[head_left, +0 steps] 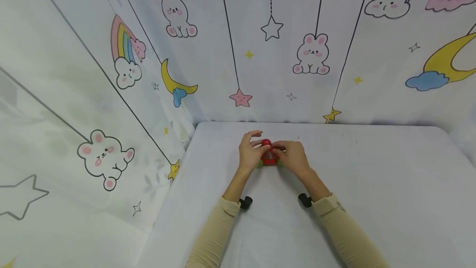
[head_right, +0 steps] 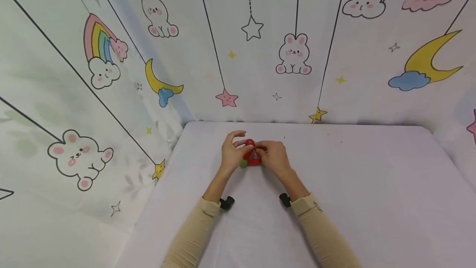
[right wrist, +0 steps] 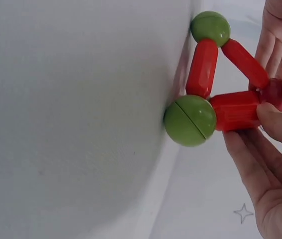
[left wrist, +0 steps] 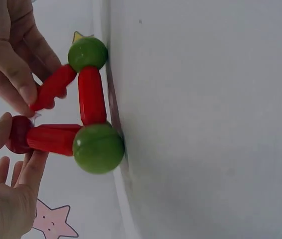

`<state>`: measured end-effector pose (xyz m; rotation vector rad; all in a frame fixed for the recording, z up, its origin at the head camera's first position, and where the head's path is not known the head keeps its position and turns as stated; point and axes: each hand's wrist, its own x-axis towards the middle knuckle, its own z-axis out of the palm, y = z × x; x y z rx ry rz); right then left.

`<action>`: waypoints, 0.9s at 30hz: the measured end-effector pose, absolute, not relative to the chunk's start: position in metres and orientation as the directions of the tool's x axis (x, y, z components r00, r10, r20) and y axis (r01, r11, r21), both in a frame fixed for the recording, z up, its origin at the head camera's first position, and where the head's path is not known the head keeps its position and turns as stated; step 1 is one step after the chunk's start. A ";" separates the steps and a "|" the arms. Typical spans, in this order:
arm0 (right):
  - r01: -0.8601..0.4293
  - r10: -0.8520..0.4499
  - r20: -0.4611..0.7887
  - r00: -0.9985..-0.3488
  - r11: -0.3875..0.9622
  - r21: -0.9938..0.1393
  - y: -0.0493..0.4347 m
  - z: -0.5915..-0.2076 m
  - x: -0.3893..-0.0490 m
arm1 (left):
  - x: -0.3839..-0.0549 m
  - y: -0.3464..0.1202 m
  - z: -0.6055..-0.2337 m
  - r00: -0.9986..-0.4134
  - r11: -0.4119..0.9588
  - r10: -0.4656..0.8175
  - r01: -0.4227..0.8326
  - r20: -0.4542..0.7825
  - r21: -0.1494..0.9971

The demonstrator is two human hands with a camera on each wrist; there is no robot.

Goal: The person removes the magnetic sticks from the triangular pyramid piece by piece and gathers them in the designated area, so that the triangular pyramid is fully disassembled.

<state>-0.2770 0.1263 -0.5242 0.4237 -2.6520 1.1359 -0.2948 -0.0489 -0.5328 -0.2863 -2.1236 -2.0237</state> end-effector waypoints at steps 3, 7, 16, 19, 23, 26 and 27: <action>-0.339 -0.172 0.303 -0.937 0.658 -0.673 0.129 -0.521 -0.277 | -0.298 -0.051 -0.533 -0.962 0.045 -0.006 0.274 0.275 0.961; -0.317 -0.168 0.278 -0.946 0.667 -0.674 0.132 -0.520 -0.276 | -0.297 -0.053 -0.531 -0.969 0.041 -0.020 0.244 0.245 0.969; -0.258 -0.124 0.237 -0.964 0.666 -0.700 0.142 -0.518 -0.276 | -0.296 -0.060 -0.529 -0.979 0.075 -0.081 0.182 0.188 0.980; -0.242 -0.115 0.224 -0.968 0.667 -0.705 0.145 -0.520 -0.277 | -0.297 -0.062 -0.531 -0.981 0.084 -0.092 0.163 0.171 0.983; -0.249 -0.103 0.242 -0.965 0.655 -0.714 0.150 -0.523 -0.279 | -0.299 -0.066 -0.535 -0.982 0.075 -0.116 0.143 0.151 0.987; -0.256 -0.083 0.266 -0.960 0.638 -0.726 0.154 -0.526 -0.280 | -0.301 -0.068 -0.537 -0.981 0.049 -0.144 0.126 0.132 0.991; -0.257 -0.076 0.272 -0.959 0.633 -0.731 0.156 -0.527 -0.280 | -0.302 -0.069 -0.537 -0.980 0.044 -0.151 0.121 0.126 0.992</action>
